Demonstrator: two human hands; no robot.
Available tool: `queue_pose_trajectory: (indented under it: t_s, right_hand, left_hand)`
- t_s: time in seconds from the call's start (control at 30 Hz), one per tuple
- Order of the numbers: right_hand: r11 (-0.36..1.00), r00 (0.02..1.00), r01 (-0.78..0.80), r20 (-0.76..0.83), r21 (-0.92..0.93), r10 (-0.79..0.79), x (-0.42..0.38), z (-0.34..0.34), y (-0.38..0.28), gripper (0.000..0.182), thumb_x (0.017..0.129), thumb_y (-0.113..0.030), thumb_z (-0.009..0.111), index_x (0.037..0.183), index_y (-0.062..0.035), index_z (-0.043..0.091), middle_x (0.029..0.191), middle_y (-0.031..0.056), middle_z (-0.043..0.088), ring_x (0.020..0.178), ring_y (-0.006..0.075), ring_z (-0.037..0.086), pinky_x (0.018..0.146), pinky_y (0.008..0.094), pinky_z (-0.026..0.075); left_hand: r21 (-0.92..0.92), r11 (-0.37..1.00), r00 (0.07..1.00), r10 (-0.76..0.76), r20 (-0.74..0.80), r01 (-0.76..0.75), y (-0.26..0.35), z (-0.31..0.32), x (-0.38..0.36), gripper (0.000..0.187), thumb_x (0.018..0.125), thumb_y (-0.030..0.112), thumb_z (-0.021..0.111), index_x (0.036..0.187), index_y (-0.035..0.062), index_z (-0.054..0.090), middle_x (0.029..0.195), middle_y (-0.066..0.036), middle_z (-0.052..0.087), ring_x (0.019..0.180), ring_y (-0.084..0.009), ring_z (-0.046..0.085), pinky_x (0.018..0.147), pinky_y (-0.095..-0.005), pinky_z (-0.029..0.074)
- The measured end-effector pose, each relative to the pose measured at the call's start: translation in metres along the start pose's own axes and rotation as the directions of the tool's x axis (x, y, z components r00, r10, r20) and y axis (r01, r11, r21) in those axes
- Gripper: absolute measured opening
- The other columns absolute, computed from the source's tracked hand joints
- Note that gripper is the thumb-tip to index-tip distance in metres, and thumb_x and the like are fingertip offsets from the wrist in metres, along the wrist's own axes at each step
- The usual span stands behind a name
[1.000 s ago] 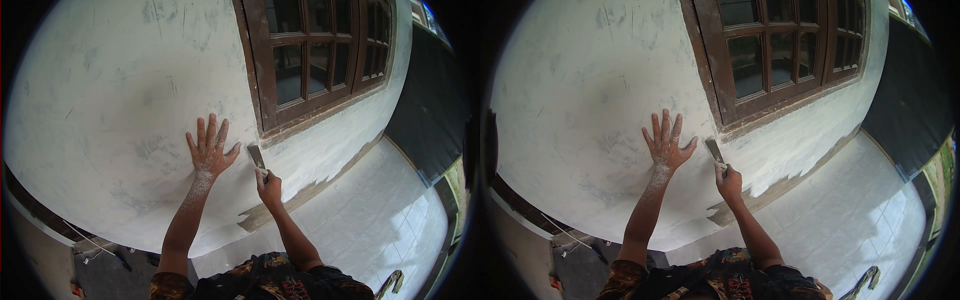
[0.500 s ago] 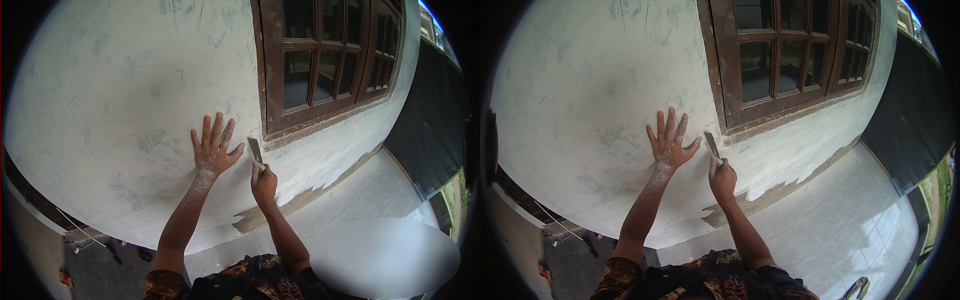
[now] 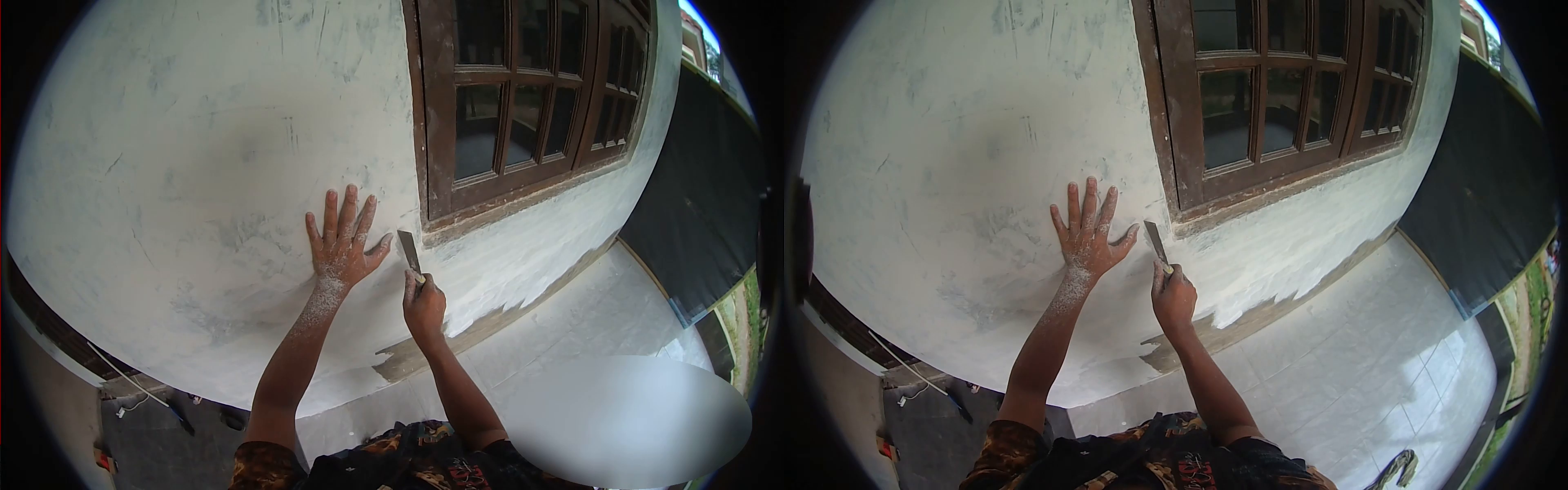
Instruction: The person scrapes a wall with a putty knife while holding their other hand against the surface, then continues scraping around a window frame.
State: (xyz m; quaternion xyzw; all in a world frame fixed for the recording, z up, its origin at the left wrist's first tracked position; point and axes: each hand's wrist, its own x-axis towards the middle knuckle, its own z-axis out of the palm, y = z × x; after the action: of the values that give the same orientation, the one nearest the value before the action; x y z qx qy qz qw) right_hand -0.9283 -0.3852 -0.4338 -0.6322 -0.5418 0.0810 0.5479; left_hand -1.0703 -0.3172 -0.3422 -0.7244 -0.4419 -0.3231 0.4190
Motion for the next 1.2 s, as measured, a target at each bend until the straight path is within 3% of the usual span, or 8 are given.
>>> queue_pose_trajectory:
  t_s: [0.27, 0.47, 0.53, 0.77, 0.9, 1.07, 1.2]
  right_hand:
    - [0.998, 0.999, 0.008, -0.035, 0.057, -0.006, -0.003, 0.010, 0.006, 0.032, 0.094, -0.027, 0.056, 0.080, 0.0022, 0.056, 0.061, 0.0236, 0.059, 0.058, 0.0430, 0.060, 0.054, 0.0489, 0.046]
    - [0.994, 0.999, -0.006, 0.040, 0.106, 0.002, -0.002, 0.010, 0.015, 0.030, 0.094, -0.025, 0.057, 0.082, 0.0025, 0.056, 0.062, 0.0238, 0.059, 0.059, 0.0428, 0.060, 0.055, 0.0485, 0.046]
    - [0.981, 1.000, 0.025, -0.002, 0.192, -0.025, -0.003, 0.011, 0.015, 0.029, 0.093, -0.024, 0.057, 0.083, 0.0028, 0.057, 0.063, 0.0237, 0.059, 0.059, 0.0425, 0.060, 0.056, 0.0482, 0.046]
    - [0.974, 0.991, 0.114, -0.085, 0.196, -0.099, 0.024, 0.015, -0.006, 0.029, 0.093, -0.024, 0.058, 0.084, 0.0035, 0.057, 0.062, 0.0230, 0.059, 0.059, 0.0422, 0.060, 0.054, 0.0469, 0.047]
    - [0.989, 0.999, 0.037, -0.017, 0.146, -0.035, 0.002, 0.012, 0.003, 0.029, 0.094, -0.023, 0.057, 0.083, 0.0036, 0.057, 0.062, 0.0231, 0.059, 0.058, 0.0426, 0.060, 0.053, 0.0466, 0.047]
    - [0.974, 0.989, 0.130, -0.089, 0.183, -0.115, 0.033, 0.008, -0.025, 0.028, 0.093, -0.023, 0.057, 0.084, 0.0040, 0.057, 0.062, 0.0231, 0.059, 0.058, 0.0417, 0.061, 0.053, 0.0469, 0.047]
    - [0.982, 0.992, 0.111, -0.070, 0.155, -0.101, 0.020, 0.011, -0.010, 0.028, 0.093, -0.023, 0.057, 0.086, 0.0038, 0.057, 0.063, 0.0238, 0.060, 0.059, 0.0414, 0.061, 0.054, 0.0461, 0.048]
  left_hand:
    - [-0.009, 1.000, 1.000, -0.008, 0.012, 0.008, 0.000, -0.002, 0.001, 0.079, 0.077, 0.056, 0.066, 0.144, 0.0227, 0.040, 0.155, -0.012, 0.023, 0.145, -0.0348, 0.013, 0.110, -0.0652, 0.000]
    - [-0.011, 1.000, 1.000, -0.007, 0.018, 0.007, -0.001, -0.002, 0.001, 0.079, 0.077, 0.055, 0.066, 0.144, 0.0227, 0.040, 0.155, -0.012, 0.023, 0.144, -0.0347, 0.013, 0.111, -0.0649, 0.000]
    - [-0.005, 1.000, 1.000, -0.006, 0.015, 0.007, -0.002, -0.001, 0.001, 0.078, 0.077, 0.056, 0.066, 0.144, 0.0227, 0.040, 0.155, -0.012, 0.023, 0.144, -0.0347, 0.013, 0.111, -0.0649, 0.000]
    - [0.004, 1.000, 1.000, 0.004, 0.007, -0.004, -0.002, -0.002, 0.000, 0.077, 0.078, 0.056, 0.064, 0.143, 0.0227, 0.041, 0.156, -0.011, 0.022, 0.145, -0.0338, 0.012, 0.111, -0.0649, 0.001]
    - [0.003, 1.000, 1.000, 0.004, 0.005, -0.004, -0.002, -0.002, 0.001, 0.077, 0.078, 0.056, 0.064, 0.143, 0.0230, 0.041, 0.156, -0.010, 0.022, 0.145, -0.0335, 0.011, 0.111, -0.0649, 0.001]
    - [-0.006, 1.000, 1.000, -0.002, 0.022, 0.002, -0.002, -0.002, 0.000, 0.077, 0.078, 0.056, 0.064, 0.143, 0.0232, 0.041, 0.155, -0.011, 0.022, 0.145, -0.0337, 0.012, 0.111, -0.0646, 0.000]
    - [-0.002, 1.000, 1.000, 0.000, -0.005, 0.000, -0.001, -0.002, 0.001, 0.076, 0.078, 0.055, 0.064, 0.143, 0.0231, 0.041, 0.155, -0.010, 0.022, 0.145, -0.0337, 0.012, 0.111, -0.0644, 0.000]
